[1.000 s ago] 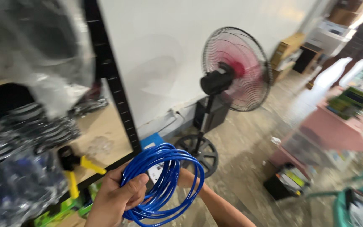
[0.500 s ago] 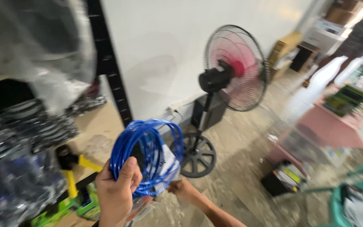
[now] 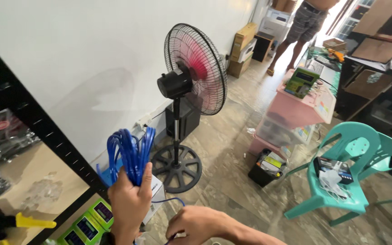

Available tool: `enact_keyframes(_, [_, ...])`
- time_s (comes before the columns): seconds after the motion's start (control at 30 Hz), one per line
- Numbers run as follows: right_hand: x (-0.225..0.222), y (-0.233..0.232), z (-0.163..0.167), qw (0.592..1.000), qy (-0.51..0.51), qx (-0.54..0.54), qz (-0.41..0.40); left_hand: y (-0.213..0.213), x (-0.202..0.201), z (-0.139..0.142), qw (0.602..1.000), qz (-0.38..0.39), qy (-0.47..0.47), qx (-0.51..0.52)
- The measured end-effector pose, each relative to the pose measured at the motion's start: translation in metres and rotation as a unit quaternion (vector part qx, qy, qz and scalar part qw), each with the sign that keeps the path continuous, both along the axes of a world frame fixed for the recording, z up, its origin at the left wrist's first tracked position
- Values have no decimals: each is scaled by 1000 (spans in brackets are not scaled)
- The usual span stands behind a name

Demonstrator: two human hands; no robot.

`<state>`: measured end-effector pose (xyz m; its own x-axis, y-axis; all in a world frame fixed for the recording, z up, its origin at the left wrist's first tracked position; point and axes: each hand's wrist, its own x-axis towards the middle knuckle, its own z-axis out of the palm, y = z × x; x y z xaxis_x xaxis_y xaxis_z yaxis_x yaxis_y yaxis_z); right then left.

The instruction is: The person reaches into an open wooden cabinet and works on the wiring and components mounted inside it. They then handle a white cable, use crimping pliers on a blue cable, and coil the blue cable by hand.

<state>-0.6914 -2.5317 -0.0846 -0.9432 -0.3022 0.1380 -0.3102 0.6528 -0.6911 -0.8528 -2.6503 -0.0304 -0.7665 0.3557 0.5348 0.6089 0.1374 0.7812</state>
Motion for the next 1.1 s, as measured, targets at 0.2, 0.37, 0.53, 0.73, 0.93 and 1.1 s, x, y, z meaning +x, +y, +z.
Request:
enact_keyframes(0.2, [2, 33, 32, 989, 68, -102, -83, 5, -4, -14, 990, -70, -56, -105])
enact_keyframes(0.37, [-20, 44, 36, 964, 180, -90, -174, -3, -9, -33, 952, -175, -216, -127])
enact_keyframes(0.53, [-42, 30, 36, 926, 204, -126, -291, -20, -8, -32, 937, -242, -245, -64])
enact_keyframes(0.73, [-52, 11, 49, 907, 295, -53, -295, -35, 0, -6, 933, -212, -219, -193])
enact_keyframes(0.93, [-58, 14, 54, 934, 281, -19, -219, -46, 8, 4, 904, -279, -294, -136])
enact_keyframes(1.1, [-67, 26, 45, 949, 270, -69, -149, -47, 10, 1, 886, -292, -318, -170])
